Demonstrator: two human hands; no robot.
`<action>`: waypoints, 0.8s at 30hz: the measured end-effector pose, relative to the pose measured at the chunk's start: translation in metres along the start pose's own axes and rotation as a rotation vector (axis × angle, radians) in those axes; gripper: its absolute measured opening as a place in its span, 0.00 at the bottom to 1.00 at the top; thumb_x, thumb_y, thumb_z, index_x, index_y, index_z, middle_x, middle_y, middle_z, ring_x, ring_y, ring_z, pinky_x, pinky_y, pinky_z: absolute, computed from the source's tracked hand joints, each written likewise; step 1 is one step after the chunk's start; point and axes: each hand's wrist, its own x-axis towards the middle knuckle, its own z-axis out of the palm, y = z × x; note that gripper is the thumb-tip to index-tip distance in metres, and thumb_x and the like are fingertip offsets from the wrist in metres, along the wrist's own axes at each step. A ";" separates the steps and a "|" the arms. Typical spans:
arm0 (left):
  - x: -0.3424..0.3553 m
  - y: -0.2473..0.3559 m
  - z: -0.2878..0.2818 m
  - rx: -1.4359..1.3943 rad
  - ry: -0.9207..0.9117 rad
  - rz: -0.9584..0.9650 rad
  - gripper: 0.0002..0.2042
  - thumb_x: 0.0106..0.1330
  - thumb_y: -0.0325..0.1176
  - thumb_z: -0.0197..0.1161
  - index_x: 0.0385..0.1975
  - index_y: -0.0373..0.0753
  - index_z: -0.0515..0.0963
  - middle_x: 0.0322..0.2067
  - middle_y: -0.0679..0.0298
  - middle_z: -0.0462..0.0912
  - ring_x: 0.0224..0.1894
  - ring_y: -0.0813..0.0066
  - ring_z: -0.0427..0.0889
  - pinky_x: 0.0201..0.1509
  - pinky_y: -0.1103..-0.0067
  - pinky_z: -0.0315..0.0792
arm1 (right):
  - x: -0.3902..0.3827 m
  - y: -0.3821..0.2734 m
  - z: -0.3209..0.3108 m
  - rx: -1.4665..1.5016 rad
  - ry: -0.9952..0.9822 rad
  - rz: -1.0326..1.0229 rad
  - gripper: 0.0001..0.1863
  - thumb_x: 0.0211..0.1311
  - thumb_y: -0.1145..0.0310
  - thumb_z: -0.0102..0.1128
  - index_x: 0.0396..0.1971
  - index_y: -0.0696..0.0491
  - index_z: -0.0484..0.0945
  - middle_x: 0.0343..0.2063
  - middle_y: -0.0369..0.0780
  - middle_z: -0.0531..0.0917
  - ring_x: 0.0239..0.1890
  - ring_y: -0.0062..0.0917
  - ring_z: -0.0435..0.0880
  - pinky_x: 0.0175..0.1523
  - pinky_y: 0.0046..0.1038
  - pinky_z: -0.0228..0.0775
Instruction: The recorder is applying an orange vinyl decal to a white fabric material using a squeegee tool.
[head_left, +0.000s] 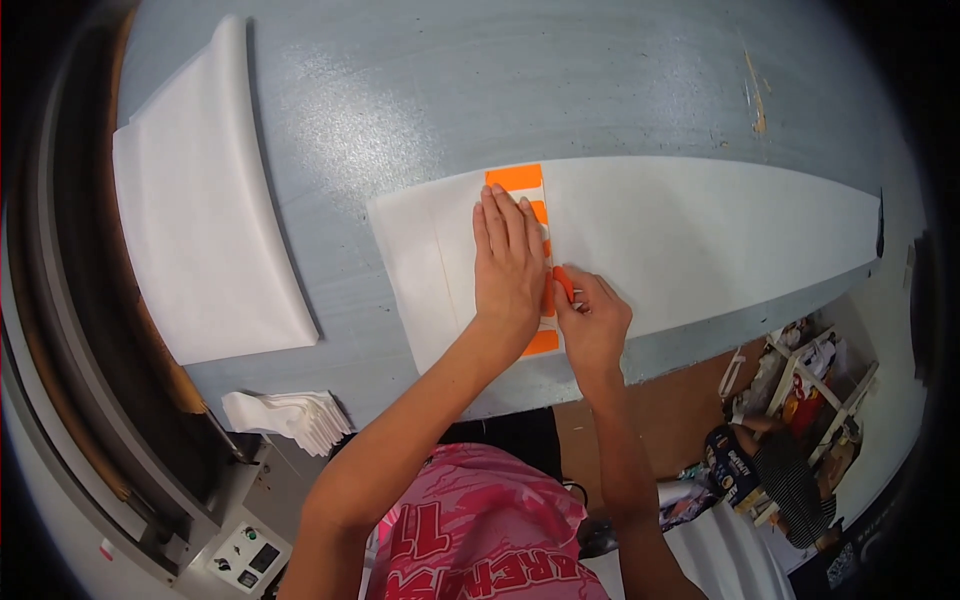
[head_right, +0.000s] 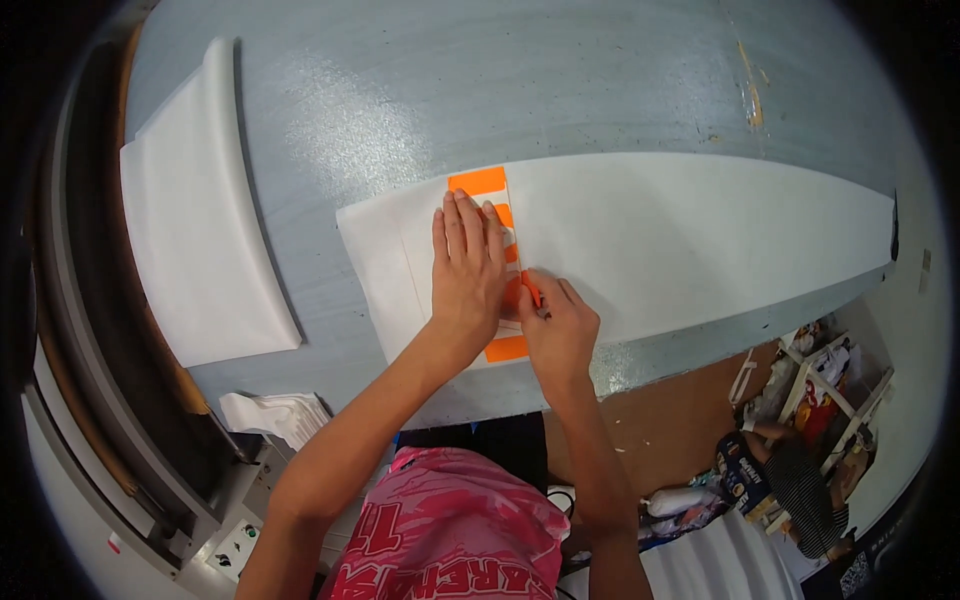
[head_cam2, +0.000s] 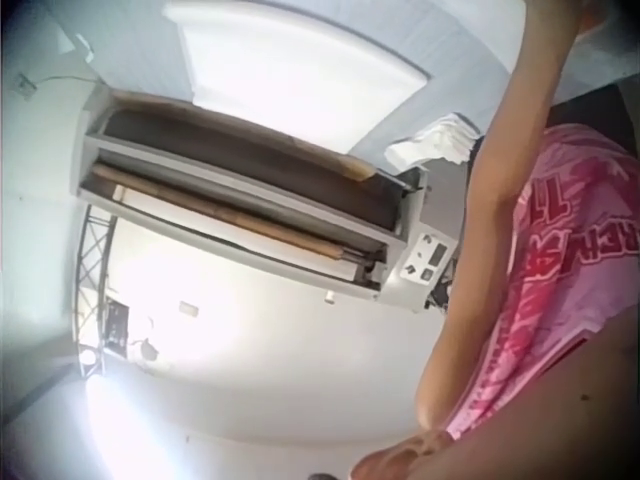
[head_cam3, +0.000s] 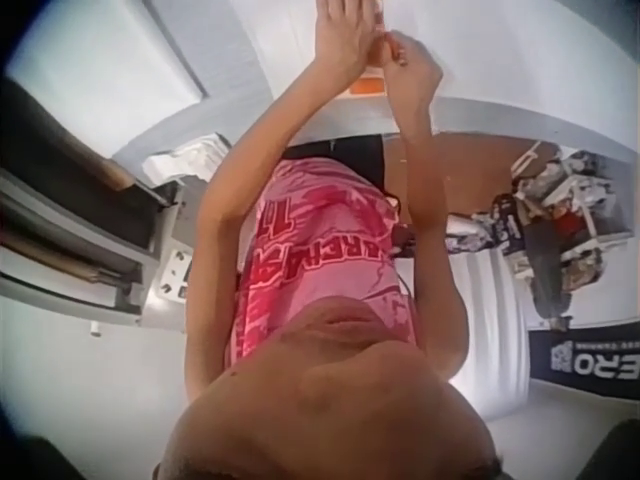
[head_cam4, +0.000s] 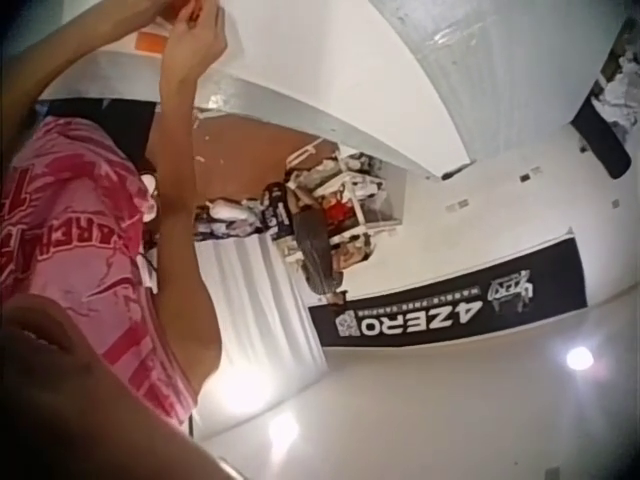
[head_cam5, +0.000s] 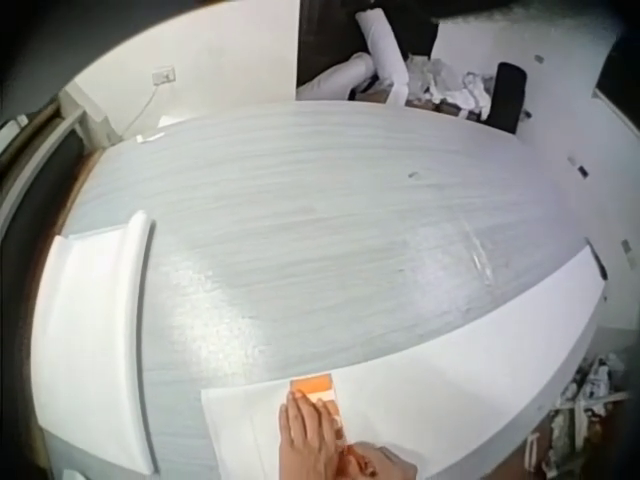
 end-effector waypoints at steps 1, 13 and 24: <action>0.001 0.000 0.004 -0.020 0.049 -0.010 0.35 0.68 0.32 0.65 0.73 0.21 0.67 0.74 0.25 0.61 0.81 0.30 0.59 0.86 0.50 0.52 | -0.006 0.001 -0.002 -0.009 -0.012 0.016 0.13 0.64 0.78 0.75 0.49 0.57 0.90 0.35 0.42 0.92 0.26 0.24 0.87 0.32 0.26 0.79; -0.003 0.000 0.004 0.199 -0.027 0.020 0.47 0.61 0.45 0.77 0.76 0.24 0.65 0.75 0.28 0.62 0.81 0.32 0.59 0.87 0.50 0.51 | -0.144 0.006 -0.081 -0.251 -0.371 0.188 0.13 0.61 0.70 0.79 0.45 0.52 0.92 0.34 0.46 0.90 0.28 0.35 0.89 0.36 0.35 0.79; -0.009 -0.016 0.000 -0.222 -0.014 0.016 0.66 0.41 0.56 0.90 0.79 0.27 0.60 0.79 0.32 0.56 0.83 0.33 0.52 0.85 0.44 0.48 | -0.138 0.025 -0.082 0.121 -0.289 0.369 0.15 0.62 0.77 0.76 0.50 0.57 0.90 0.37 0.44 0.92 0.33 0.28 0.90 0.41 0.28 0.81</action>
